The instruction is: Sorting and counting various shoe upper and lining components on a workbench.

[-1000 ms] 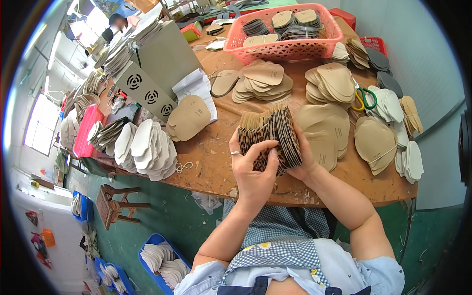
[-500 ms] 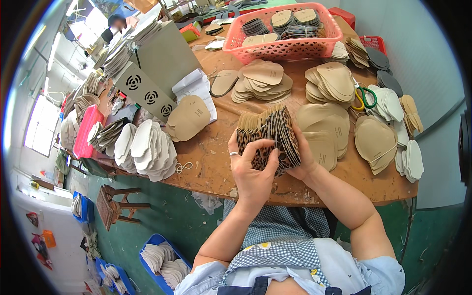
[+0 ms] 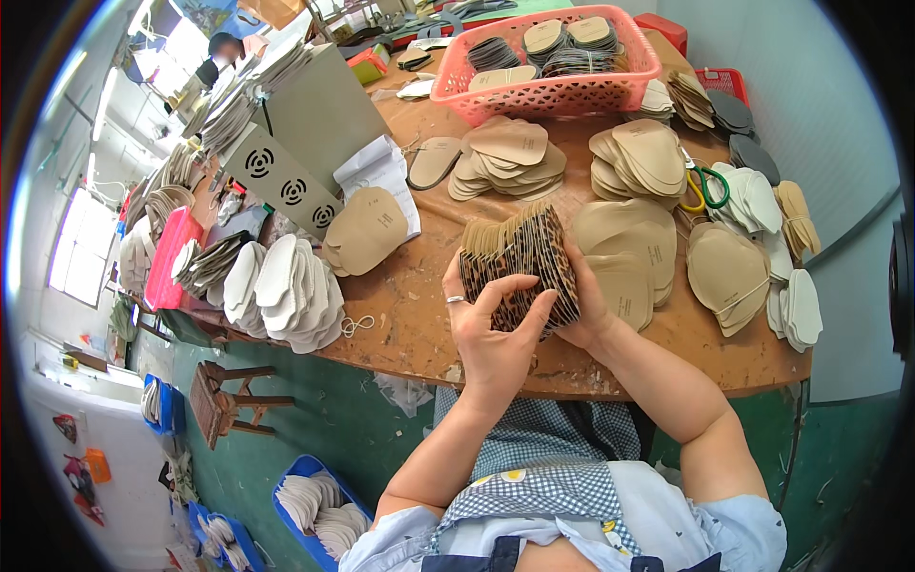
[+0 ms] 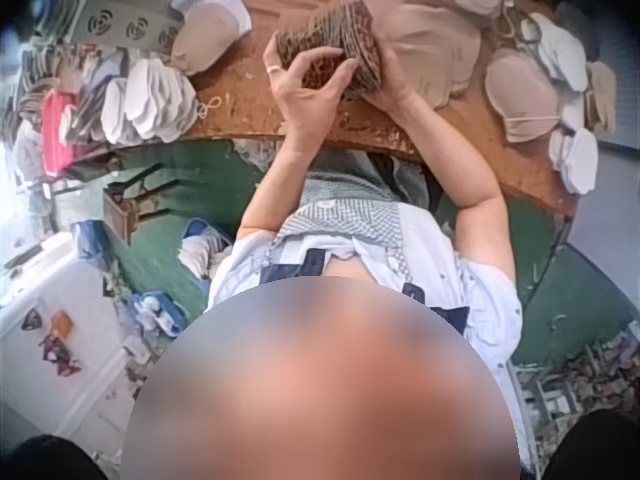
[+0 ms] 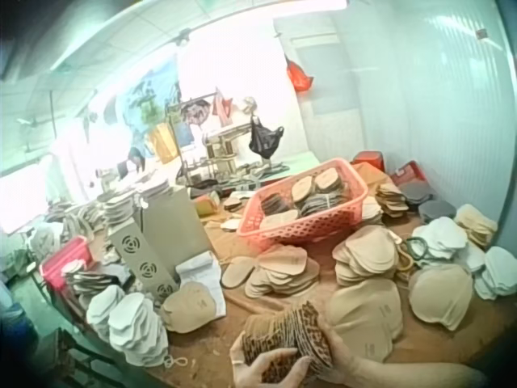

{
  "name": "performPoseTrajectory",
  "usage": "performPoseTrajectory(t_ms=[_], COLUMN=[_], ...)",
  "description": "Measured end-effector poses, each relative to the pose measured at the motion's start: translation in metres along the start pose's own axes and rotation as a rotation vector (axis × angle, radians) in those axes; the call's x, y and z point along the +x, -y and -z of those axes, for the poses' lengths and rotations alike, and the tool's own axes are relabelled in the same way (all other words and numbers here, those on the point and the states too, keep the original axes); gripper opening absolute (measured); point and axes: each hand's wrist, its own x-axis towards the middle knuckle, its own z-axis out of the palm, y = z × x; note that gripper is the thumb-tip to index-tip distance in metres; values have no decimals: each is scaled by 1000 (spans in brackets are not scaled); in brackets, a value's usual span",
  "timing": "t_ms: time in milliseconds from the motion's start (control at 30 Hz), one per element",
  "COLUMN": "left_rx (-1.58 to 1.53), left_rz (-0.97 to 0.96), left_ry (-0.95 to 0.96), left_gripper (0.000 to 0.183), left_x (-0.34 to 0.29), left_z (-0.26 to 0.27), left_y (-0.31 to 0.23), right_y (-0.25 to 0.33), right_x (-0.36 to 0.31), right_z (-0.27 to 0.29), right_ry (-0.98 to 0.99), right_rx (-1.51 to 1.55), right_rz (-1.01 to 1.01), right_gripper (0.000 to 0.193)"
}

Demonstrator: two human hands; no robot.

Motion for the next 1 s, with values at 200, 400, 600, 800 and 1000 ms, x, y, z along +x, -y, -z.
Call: performPoseTrajectory(t_ms=[200, 400, 600, 800, 1000], left_rx=[59, 87, 169, 186, 199], left_rz=[-35, -28, -153, -153, -162], left_ry=[8, 3, -30, -32, -51], left_gripper=[20, 23, 26, 26, 27], left_x=[-2, 0, -4, -4, -4], left_z=[1, 0, -7, -6, -4], left_y=[10, 5, -2, -3, -2], right_y=[0, -1, -2, -3, -1], right_x=[0, 2, 5, 5, 4], right_z=[3, 2, 13, 21, 17], right_ry=[-9, -2, 89, 124, 168], right_rx=[6, 95, 128, 105, 142], right_rz=[-6, -42, -49, -17, -20], right_gripper=[67, 62, 62, 60, 59])
